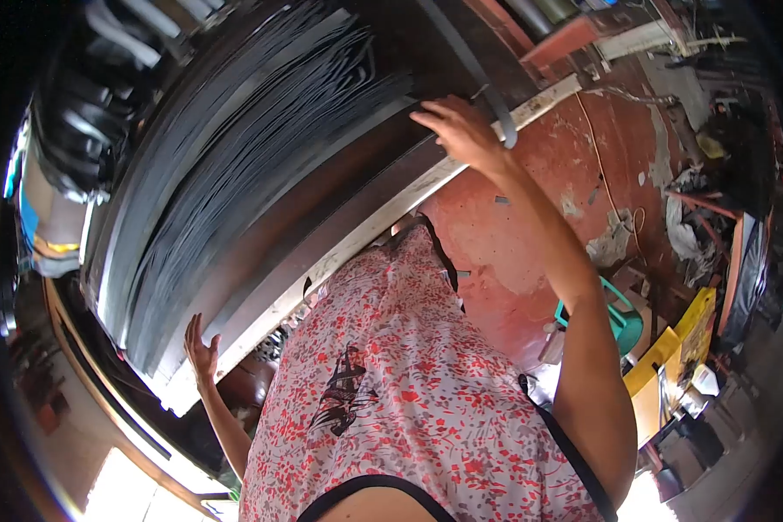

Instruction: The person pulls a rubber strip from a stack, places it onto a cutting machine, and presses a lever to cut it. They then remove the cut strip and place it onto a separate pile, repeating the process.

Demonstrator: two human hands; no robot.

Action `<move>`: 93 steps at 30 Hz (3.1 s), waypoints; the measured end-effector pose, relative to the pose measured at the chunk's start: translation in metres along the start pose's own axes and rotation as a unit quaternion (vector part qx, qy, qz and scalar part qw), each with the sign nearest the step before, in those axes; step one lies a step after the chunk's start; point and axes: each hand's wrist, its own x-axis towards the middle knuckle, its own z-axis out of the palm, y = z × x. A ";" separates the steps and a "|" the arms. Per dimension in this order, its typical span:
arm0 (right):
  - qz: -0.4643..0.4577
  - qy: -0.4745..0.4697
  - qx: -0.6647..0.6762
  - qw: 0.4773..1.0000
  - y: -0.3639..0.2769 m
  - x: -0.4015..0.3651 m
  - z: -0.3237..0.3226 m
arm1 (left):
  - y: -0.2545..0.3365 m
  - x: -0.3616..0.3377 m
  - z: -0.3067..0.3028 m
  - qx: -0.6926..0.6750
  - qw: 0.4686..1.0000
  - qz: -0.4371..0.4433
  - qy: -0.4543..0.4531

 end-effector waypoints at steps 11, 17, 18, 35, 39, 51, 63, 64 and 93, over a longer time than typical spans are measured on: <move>0.282 0.292 0.225 0.886 -0.093 -0.037 0.044 | 0.293 0.167 -0.025 -0.190 0.935 0.282 0.104; 0.302 0.354 0.257 0.847 -0.046 -0.020 0.052 | 0.413 0.230 -0.002 -0.178 0.893 0.386 0.151; 0.307 0.358 0.259 0.843 -0.047 -0.014 0.057 | 0.419 0.234 -0.002 -0.174 0.892 0.391 0.147; 0.259 0.339 0.289 0.857 -0.056 0.000 0.058 | 0.447 0.249 0.008 -0.111 0.903 0.378 0.171; 0.261 0.330 0.284 0.862 -0.059 -0.001 0.059 | 0.446 0.249 0.010 -0.115 0.906 0.375 0.162; 0.277 0.366 0.268 0.847 -0.071 0.029 0.031 | 0.402 0.238 0.022 -0.123 0.896 0.376 0.203; 0.016 0.188 0.252 0.949 -0.021 0.272 -0.030 | 0.336 0.198 -0.026 -0.266 0.884 0.306 0.231; 0.006 0.186 0.251 0.950 -0.022 0.289 -0.035 | 0.326 0.194 -0.030 -0.276 0.888 0.287 0.229; -0.063 0.356 -0.072 0.930 -0.154 0.234 -0.226 | 0.352 0.305 -0.307 -0.027 0.888 0.322 0.326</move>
